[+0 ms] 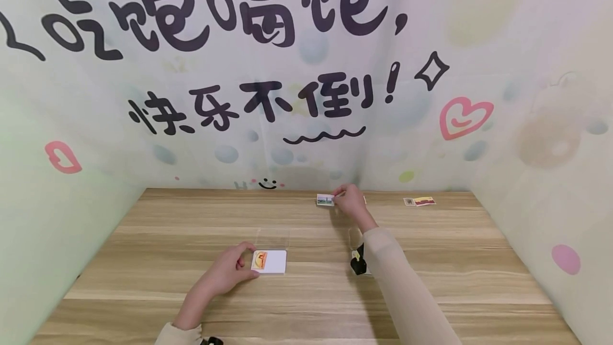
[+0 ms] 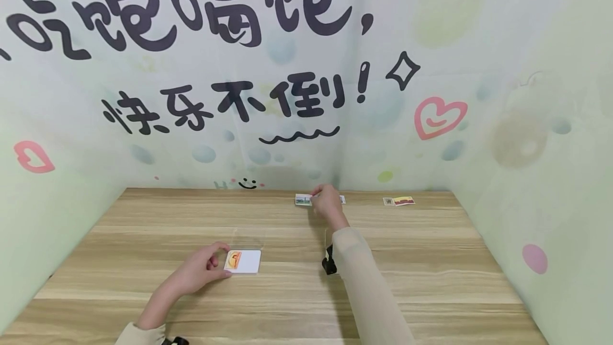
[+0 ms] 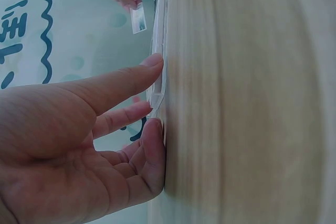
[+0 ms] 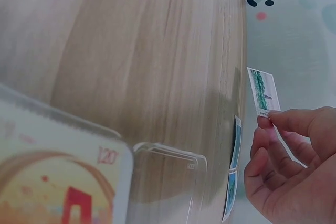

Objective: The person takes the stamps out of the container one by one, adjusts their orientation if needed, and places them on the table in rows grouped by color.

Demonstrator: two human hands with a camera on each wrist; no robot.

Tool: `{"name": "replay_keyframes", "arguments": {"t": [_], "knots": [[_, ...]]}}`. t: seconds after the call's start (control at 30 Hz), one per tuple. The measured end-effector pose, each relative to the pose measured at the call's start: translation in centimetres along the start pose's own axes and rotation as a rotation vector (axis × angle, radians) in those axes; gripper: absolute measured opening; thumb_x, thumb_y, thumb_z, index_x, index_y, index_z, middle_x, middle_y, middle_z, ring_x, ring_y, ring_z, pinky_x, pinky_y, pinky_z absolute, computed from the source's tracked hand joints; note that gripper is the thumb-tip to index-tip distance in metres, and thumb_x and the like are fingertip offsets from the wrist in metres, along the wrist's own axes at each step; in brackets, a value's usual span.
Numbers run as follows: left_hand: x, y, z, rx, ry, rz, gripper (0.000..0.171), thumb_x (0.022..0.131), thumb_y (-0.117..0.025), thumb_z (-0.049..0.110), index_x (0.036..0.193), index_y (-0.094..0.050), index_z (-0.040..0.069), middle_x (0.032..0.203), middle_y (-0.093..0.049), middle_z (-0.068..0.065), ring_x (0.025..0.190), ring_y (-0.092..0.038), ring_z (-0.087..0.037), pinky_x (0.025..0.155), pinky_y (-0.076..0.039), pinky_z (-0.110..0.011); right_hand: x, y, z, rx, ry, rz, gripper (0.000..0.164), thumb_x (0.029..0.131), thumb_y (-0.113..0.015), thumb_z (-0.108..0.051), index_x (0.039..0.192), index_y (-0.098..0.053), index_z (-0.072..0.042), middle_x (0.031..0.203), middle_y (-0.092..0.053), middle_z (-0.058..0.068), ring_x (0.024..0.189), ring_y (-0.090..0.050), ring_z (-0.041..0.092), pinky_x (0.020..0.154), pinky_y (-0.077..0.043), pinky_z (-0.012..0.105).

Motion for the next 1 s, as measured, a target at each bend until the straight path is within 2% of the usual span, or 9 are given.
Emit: {"name": "replay_keyframes", "arguments": {"t": [0.23, 0.43, 0.77, 1.0], "knots": [[0.0, 0.0, 0.1, 0.008, -0.008, 0.001, 0.049, 0.084, -0.089, 0.011, 0.123, -0.063, -0.001, 0.081, -0.049, -0.004, 0.07, -0.043, -0.012, 0.063, -0.037, -0.025, 0.5, -0.3, 0.2, 0.026, -0.005, -0.001, 0.01, 0.095, -0.069, 0.001, 0.103, -0.073, 0.006, 0.087, -0.073, 0.014, 0.067, -0.054, 0.013, 0.058, -0.041, 0.021], [0.0, 0.0, 0.1, 0.013, -0.011, 0.002, 0.048, 0.084, -0.089, 0.009, 0.123, -0.063, -0.002, 0.081, -0.049, -0.004, 0.069, -0.042, -0.012, 0.062, -0.036, -0.025, 0.7, -0.4, 0.2, 0.019, 0.033, 0.0, 0.01, 0.094, -0.068, 0.0, 0.1, -0.073, 0.006, 0.086, -0.072, 0.014, 0.072, -0.058, 0.017, 0.062, -0.043, 0.023], [0.0, 0.2, 0.6, 0.004, -0.018, 0.008, 0.048, 0.084, -0.089, 0.009, 0.123, -0.063, -0.003, 0.081, -0.049, -0.005, 0.069, -0.042, -0.01, 0.063, -0.036, -0.025, 0.9, -0.6, 0.3, -0.021, 0.036, 0.021, 0.009, 0.094, -0.07, -0.002, 0.099, -0.075, 0.004, 0.091, -0.075, 0.016, 0.079, -0.063, 0.021, 0.07, -0.047, 0.029], [0.0, 0.1, 0.3, 0.015, 0.004, 0.005, 0.048, 0.084, -0.089, 0.01, 0.123, -0.063, -0.002, 0.08, -0.049, -0.004, 0.069, -0.042, -0.012, 0.062, -0.036, -0.024, 1.1, -0.7, 0.2, -0.021, 0.045, 0.015, 0.01, 0.094, -0.069, -0.002, 0.099, -0.074, 0.004, 0.09, -0.074, 0.015, 0.078, -0.061, 0.021, 0.069, -0.047, 0.029]]}}
Point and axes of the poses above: each hand's wrist, its own x-axis towards the middle knuckle, its own y-axis out of the back of the hand, z = x × y, the point moved 7 cm from there along x, towards the middle knuckle
